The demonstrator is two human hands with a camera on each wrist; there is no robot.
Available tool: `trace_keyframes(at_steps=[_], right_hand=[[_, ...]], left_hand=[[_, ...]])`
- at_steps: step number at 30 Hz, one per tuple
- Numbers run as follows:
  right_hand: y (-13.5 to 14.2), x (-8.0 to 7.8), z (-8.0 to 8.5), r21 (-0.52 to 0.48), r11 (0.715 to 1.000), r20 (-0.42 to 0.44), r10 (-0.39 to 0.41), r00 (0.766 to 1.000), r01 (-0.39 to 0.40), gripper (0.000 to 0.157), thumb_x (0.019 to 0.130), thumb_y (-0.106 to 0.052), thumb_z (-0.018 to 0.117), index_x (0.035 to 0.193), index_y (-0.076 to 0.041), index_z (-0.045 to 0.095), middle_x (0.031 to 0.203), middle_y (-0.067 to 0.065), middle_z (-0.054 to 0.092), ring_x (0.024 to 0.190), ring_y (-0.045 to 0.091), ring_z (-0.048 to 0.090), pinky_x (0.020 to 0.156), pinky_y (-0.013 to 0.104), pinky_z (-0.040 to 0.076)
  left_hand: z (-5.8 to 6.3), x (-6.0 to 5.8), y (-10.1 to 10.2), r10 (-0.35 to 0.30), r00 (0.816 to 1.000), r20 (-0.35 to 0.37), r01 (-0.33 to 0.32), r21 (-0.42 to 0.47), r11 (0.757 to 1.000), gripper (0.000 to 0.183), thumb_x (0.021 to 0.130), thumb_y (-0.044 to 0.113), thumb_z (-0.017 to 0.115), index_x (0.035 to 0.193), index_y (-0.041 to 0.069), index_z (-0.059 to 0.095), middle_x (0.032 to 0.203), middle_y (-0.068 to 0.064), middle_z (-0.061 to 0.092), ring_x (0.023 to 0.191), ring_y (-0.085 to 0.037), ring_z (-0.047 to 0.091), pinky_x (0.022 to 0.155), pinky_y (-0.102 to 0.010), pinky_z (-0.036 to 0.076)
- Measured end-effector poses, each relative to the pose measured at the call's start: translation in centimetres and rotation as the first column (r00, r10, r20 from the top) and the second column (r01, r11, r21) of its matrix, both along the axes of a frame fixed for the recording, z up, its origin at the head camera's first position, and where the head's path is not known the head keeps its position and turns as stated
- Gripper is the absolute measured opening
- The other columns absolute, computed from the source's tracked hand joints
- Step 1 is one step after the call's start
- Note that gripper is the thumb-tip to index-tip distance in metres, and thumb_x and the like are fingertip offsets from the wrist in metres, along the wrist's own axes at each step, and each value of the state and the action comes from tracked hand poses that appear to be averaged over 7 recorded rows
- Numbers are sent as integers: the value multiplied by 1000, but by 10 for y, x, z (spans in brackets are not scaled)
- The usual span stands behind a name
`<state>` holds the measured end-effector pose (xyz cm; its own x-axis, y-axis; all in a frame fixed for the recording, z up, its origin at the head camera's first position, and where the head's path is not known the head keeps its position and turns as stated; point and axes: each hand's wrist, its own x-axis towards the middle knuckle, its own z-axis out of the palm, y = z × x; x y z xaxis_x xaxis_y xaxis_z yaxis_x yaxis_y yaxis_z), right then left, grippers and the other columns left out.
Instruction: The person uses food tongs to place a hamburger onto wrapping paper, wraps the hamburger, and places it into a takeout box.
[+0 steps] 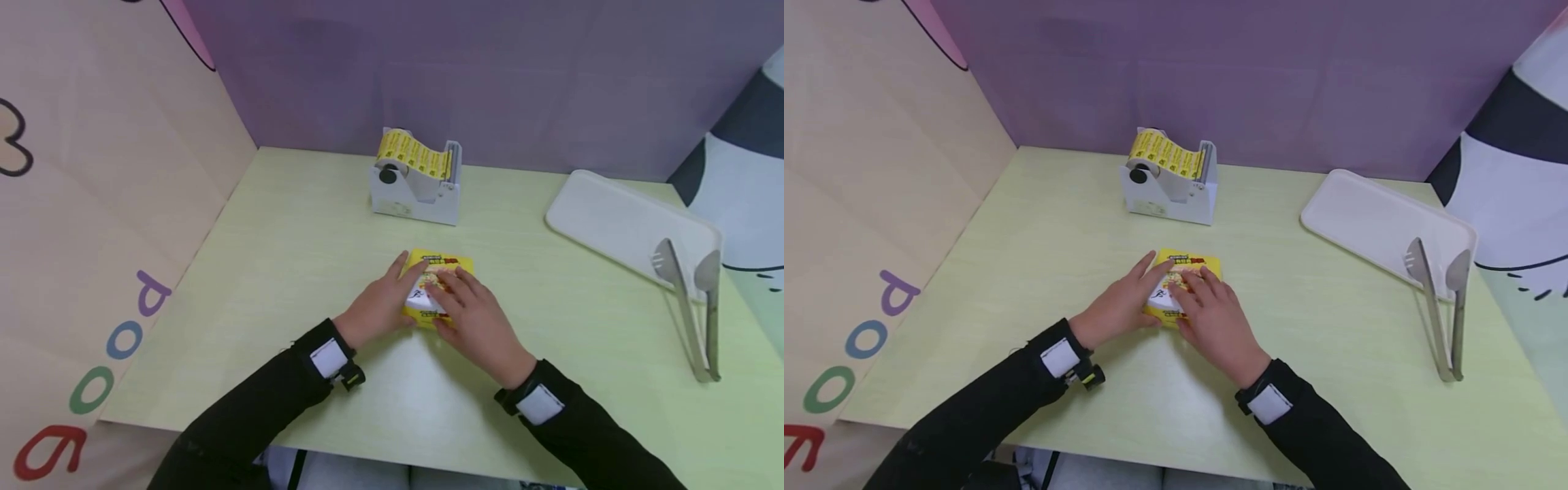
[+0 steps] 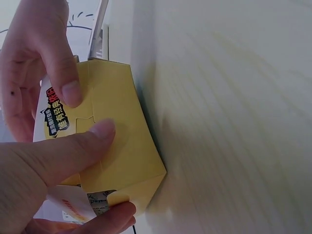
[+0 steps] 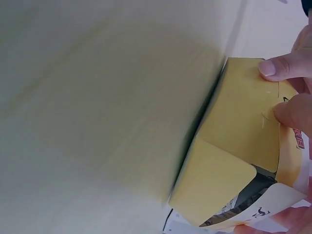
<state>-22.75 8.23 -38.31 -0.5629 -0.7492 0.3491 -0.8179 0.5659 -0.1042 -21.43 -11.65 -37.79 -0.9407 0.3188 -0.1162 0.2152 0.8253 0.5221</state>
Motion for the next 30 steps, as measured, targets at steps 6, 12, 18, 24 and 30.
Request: trace_keyframes(at_steps=[6, 12, 18, 24, 30], right_hand=[[1, 0, -1, 4, 999, 55, -32, 998, 32, 66, 73, -24, 86, 131, -9, 59, 132, 18, 53, 122, 42, 46, 92, 58, 45], [1, 0, -3, 7, 999, 49, -44, 998, 44, 68, 74, -28, 85, 134, -10, 59, 132, 16, 50, 120, 42, 44, 87, 58, 45], [0, 0, -4, 26, 999, 29, -45, 999, 45, 68, 76, -29, 83, 136, -9, 58, 133, 18, 48, 122, 45, 42, 91, 60, 43], [2, 1, -4, 70, 997, 11, -25, 1000, 24, 73, 76, -32, 84, 138, -9, 55, 138, 20, 45, 124, 46, 41, 90, 60, 43], [6, 1, -5, 127, 992, 34, 2, 999, -7, 80, 77, -31, 81, 144, -6, 46, 149, 22, 36, 129, 44, 35, 92, 61, 41]], left_hand=[[-1, 0, 1, 0, 1000, 16, 0, -10, 1000, 98, 77, 21, 84, 155, 20, 25, 159, -23, 11, 111, -36, 60, 86, -39, 54], [1, 0, 1, -21, 1000, 23, 21, -21, 1000, 97, 77, 27, 84, 155, 19, 26, 160, -22, 9, 97, -30, 65, 79, -33, 55], [0, -1, 2, -49, 999, 3, 49, -40, 998, 100, 76, 26, 84, 155, 16, 24, 159, -25, 9, 95, -30, 65, 78, -33, 55], [1, -3, -1, -66, 997, -31, 65, -31, 997, 94, 79, 42, 79, 153, 13, 29, 157, -27, 12, 103, -35, 65, 81, -37, 55], [1, -3, -1, -87, 996, -31, 85, -39, 996, 94, 79, 39, 80, 153, 13, 29, 156, -31, 12, 100, -35, 65, 81, -36, 55]])
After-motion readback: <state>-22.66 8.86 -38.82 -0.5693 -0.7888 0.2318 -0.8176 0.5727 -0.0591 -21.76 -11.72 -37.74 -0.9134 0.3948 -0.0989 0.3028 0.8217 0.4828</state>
